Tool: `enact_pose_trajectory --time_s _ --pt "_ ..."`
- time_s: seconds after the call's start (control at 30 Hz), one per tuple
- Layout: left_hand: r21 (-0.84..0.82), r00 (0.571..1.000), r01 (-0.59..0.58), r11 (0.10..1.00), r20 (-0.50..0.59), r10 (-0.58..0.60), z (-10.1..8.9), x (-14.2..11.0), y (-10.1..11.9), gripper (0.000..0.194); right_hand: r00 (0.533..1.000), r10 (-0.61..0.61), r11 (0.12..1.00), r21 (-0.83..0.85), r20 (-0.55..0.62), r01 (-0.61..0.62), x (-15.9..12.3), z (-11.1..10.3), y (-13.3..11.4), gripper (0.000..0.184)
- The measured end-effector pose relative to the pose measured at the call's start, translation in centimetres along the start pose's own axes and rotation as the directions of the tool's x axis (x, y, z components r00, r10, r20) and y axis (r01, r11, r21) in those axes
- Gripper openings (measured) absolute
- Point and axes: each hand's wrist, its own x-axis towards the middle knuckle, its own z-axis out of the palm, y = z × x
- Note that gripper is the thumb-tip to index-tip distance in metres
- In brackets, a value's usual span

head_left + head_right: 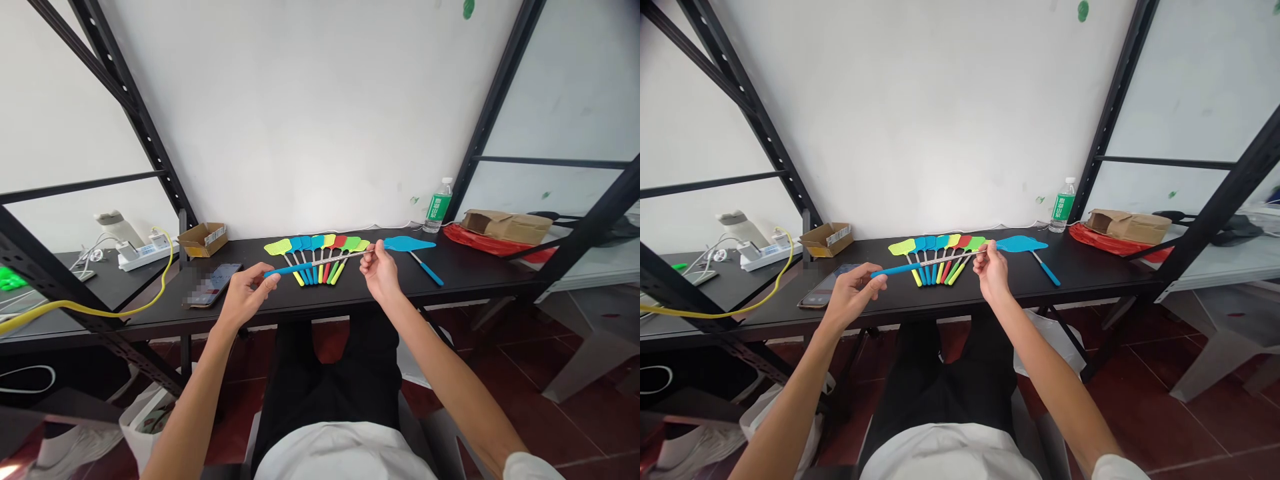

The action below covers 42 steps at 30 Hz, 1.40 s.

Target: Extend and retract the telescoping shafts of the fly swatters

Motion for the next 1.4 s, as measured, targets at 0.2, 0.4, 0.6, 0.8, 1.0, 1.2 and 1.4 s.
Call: enact_pose_trajectory --time_s 0.2,0.4,0.6,0.8,1.0,1.2,1.4 --pt "0.003 1.0 -0.004 1.0 0.002 0.004 0.0 -0.1 0.1 0.047 1.0 0.003 1.0 -0.023 0.009 -0.003 -0.3 0.3 0.0 0.048" --pt "-0.136 0.988 0.091 0.986 -0.115 -0.107 0.1 0.0 -0.7 0.058 1.0 0.001 1.0 -0.028 0.028 0.0 -0.6 0.6 0.1 0.048" --pt "-0.111 0.995 0.058 0.992 -0.075 -0.067 -0.1 0.2 -0.4 0.036 1.0 -0.003 1.0 -0.004 -0.011 0.003 -0.2 0.1 0.0 0.048" --pt "-0.046 1.0 0.01 0.999 -0.028 -0.011 0.2 0.1 0.3 0.027 1.0 0.007 1.0 0.011 -0.005 -0.007 -0.2 0.3 0.1 0.049" --pt "0.001 0.998 0.008 1.0 -0.067 -0.008 0.2 0.2 0.1 0.053 1.0 -0.01 1.0 0.019 0.02 0.009 -0.3 0.3 0.0 0.049" --pt "-0.085 0.988 0.069 0.994 -0.132 -0.08 0.4 0.3 -0.4 0.058 0.999 -0.022 1.0 0.002 0.025 0.022 -0.4 0.4 0.0 0.048" --pt "-0.062 0.998 0.063 0.996 -0.021 -0.064 0.2 0.3 -0.1 0.03 0.999 -0.012 1.0 0.018 -0.037 0.013 -0.1 0.2 -0.2 0.047"
